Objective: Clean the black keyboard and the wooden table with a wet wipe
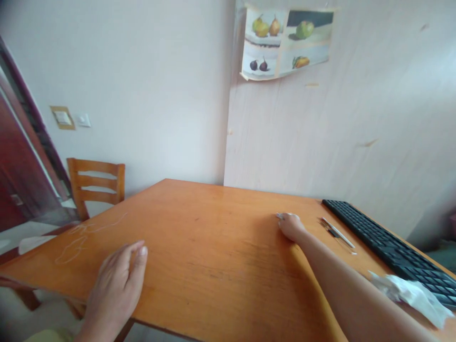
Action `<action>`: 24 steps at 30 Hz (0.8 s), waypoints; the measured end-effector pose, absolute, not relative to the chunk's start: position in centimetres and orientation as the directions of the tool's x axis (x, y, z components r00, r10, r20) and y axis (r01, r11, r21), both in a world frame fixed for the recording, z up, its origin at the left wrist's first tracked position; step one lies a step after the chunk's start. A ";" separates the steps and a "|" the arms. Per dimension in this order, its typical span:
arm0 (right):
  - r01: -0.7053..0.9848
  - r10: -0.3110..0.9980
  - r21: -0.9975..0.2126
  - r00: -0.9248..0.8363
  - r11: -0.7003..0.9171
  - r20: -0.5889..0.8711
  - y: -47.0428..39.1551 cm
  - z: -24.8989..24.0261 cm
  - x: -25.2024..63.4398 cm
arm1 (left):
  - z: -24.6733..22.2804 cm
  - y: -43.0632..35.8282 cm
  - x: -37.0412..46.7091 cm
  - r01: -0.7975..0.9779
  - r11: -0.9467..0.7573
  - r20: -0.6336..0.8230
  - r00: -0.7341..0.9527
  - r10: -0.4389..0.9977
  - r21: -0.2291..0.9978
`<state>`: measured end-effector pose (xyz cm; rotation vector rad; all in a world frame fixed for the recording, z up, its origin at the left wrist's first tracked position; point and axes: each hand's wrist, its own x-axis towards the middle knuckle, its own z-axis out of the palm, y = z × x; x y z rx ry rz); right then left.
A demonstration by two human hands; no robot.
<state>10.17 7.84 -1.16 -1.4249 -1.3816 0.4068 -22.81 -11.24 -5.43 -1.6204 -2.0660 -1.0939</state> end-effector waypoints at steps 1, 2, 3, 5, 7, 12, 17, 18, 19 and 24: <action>0.544 0.901 -0.802 0.177 0.244 0.395 8.2 -1.5 9.3 | -5.4 -11.3 -22.8 0.915 0.079 0.635 -0.335 0.696 0.396; 0.580 0.927 -0.770 0.063 0.268 0.370 8.5 -1.8 8.3 | -5.4 -11.3 -22.7 0.908 0.080 0.630 -0.347 0.695 0.411; 0.609 0.940 -0.735 -0.057 0.299 0.336 8.6 -2.1 7.1 | -5.3 -11.3 -22.6 0.901 0.081 0.627 -0.359 0.691 0.426; 0.636 0.926 -0.672 -0.271 0.378 0.263 8.2 -2.6 3.8 | -5.2 -11.4 -22.5 0.888 0.081 0.619 -0.379 0.688 0.454; 0.621 0.870 -0.626 -0.441 0.472 0.220 6.6 -2.9 -0.2 | -5.0 -11.4 -22.4 0.878 0.078 0.611 -0.389 0.689 0.471; 0.461 0.684 -0.597 -0.698 0.657 0.214 0.2 -2.9 -8.1 | -4.9 -11.4 -22.4 0.855 0.062 0.609 -0.416 0.676 0.515; 0.251 0.874 -0.913 -0.449 0.322 0.185 -1.7 -1.4 -6.4 | -4.9 -11.6 -22.7 0.789 0.032 0.577 -0.476 0.663 0.614; 0.211 0.917 -0.951 -0.375 0.227 0.136 -1.6 -1.2 -4.8 | -5.0 -11.7 -22.8 0.770 0.019 0.569 -0.487 0.662 0.637; 0.182 0.945 -0.968 -0.307 0.173 0.111 -1.4 -1.2 -2.8 | -5.1 -11.7 -23.0 0.750 0.004 0.561 -0.499 0.660 0.662; 0.447 0.985 -0.878 -0.052 0.170 0.164 -1.0 -3.2 9.6 | -5.4 -11.9 -23.3 0.657 -0.091 0.549 -0.536 0.641 0.749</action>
